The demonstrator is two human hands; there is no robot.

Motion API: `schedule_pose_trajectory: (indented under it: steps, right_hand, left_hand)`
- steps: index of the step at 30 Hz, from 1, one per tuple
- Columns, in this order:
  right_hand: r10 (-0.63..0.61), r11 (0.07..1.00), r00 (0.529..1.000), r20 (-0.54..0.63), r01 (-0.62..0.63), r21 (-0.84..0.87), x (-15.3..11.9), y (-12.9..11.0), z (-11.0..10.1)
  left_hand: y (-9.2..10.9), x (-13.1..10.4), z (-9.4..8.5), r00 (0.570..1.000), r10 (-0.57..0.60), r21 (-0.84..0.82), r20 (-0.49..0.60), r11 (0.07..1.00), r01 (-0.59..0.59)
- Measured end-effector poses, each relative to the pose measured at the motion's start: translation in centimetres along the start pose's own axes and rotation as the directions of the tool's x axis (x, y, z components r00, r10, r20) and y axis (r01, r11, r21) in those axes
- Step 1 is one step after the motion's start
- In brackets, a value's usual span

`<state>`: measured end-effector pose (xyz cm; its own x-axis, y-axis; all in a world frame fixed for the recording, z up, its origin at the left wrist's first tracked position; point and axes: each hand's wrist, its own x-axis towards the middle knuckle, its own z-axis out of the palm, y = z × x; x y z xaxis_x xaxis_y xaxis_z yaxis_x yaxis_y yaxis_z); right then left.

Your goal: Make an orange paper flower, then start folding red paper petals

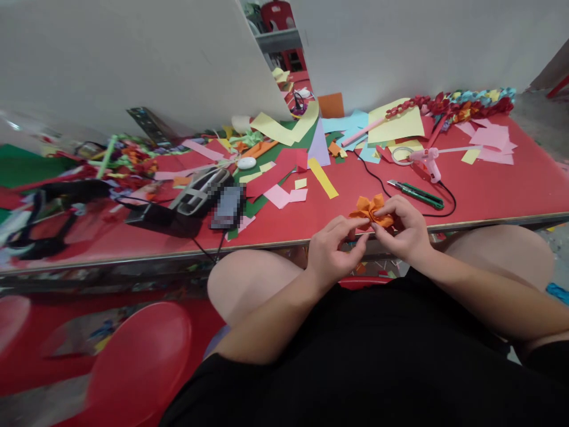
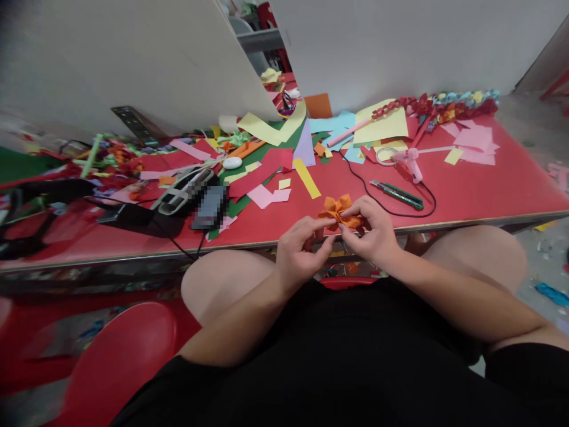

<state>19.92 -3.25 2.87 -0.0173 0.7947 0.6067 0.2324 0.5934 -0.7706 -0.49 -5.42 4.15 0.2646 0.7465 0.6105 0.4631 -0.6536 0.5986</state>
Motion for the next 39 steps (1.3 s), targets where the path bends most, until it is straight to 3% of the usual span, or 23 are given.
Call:
schedule_pose_trajectory:
  steps: [13, 26, 31, 35, 39]
  right_hand:
    - [-0.115, 0.992, 0.990, 0.077, 0.118, -0.034, 0.1, -0.5, -0.7]
    - [0.032, 0.999, 0.998, 0.063, -0.033, 0.016, 0.1, -1.0, -0.8]
    - [0.097, 0.983, 0.993, 0.067, -0.106, 0.147, 0.4, -0.3, -0.7]
    - [0.202, 0.938, 0.976, 0.085, -0.218, 0.268, 0.7, 0.5, -0.7]
    - [0.290, 0.901, 0.948, 0.130, -0.316, 0.298, 0.9, 0.7, -0.8]
  left_hand:
    - [0.2, -0.3, -0.5, 0.999, 0.036, 0.014, 0.001, 0.999, -0.036]
    - [0.4, -0.3, -0.8, 0.997, 0.075, 0.095, 0.036, 0.992, -0.078]
    - [0.5, -0.2, -0.9, 0.995, 0.085, 0.152, 0.052, 0.984, -0.092]
    - [0.6, -0.1, -0.8, 0.991, 0.133, 0.052, 0.017, 0.990, -0.134]
    - [-0.2, 0.2, -1.0, 0.993, 0.038, -0.111, -0.112, 0.993, -0.050]
